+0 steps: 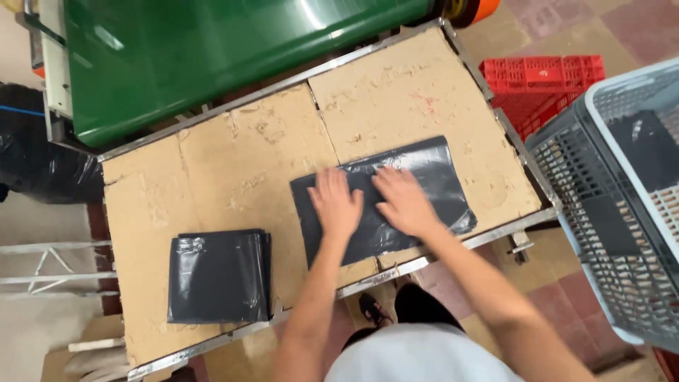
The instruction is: Folding plastic bags as they come off a production line and placing them into a storage bin.
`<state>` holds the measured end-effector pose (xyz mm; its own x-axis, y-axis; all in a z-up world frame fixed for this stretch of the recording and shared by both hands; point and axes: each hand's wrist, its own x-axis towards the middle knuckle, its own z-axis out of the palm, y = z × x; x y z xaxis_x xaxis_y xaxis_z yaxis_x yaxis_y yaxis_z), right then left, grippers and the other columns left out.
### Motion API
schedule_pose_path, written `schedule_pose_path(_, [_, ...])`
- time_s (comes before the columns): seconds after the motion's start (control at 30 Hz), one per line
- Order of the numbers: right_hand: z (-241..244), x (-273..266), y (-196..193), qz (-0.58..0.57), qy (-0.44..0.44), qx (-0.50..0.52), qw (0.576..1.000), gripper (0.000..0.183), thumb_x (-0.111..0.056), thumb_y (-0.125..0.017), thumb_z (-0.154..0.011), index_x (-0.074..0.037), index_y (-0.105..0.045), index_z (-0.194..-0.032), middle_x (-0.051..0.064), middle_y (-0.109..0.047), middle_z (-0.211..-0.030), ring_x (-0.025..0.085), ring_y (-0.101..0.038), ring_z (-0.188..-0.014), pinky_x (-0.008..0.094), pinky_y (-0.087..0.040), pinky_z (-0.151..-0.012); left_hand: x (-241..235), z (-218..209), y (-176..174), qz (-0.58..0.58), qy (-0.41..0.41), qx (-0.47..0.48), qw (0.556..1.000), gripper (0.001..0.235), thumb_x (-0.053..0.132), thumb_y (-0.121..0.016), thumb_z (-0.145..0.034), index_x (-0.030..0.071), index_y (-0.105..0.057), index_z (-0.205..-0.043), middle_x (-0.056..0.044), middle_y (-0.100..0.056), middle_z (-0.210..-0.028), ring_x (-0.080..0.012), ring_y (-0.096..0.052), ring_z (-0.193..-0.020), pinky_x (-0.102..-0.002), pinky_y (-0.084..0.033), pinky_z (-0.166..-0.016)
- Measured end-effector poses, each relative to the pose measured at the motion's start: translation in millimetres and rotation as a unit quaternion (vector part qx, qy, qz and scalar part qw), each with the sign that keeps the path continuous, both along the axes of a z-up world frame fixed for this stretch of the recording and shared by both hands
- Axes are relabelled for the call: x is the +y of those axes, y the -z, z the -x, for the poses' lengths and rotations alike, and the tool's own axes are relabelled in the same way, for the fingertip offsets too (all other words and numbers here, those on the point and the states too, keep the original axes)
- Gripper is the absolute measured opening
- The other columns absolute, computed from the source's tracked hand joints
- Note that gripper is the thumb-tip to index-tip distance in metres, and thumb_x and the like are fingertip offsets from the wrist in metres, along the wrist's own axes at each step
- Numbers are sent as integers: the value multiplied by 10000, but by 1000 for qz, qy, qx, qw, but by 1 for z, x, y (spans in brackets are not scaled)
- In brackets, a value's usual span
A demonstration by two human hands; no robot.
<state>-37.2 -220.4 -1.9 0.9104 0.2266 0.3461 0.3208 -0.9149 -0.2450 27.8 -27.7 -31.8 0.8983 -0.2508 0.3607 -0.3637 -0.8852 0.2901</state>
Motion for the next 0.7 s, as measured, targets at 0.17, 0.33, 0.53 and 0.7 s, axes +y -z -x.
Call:
schedule_pose_path(0.17, [-50,-2,55,21,25,1,999,745,-648,-377,-969,-131,-454,-1501,132,-415,-1569,314,-302,-1493,545,-162,-1207,-20,26,-18,-55,34,148,987,762,452,-579,-861,83,-376,-1496,-120,-262,-1631,-362,-106,-1530,-742,-173,-1125])
schedule_pose_path(0.33, [-45,-91,51,77,190,100,974,828,-674,-445,-915,-207,-314,-1585,96,-301,-1638,317,-191,-1537,596,-120,-1235,48,58,-46,-69,104,162,979,941,590,-643,-824,11,-352,-1506,-201,-281,-1615,-385,-183,-1516,-670,-239,-1134])
schedule_pose_path(0.53, [49,-7,34,-55,-70,193,977,839,-238,-784,-738,-54,-421,-1472,177,-390,-1551,324,-305,-1469,492,-185,-1200,103,85,-29,-49,361,-119,924,158,235,-643,-954,84,-668,-994,-27,-699,-1041,-205,-652,-1056,-283,-520,-658])
schedule_pose_path(0.7, [117,41,43,-43,-145,116,982,643,-254,-692,-860,40,-478,-1389,210,-483,-1463,373,-399,-1397,504,-280,-1168,44,81,-65,-103,484,119,861,201,289,-578,-911,190,-609,-738,-19,-631,-730,-250,-630,-664,-400,-452,-532])
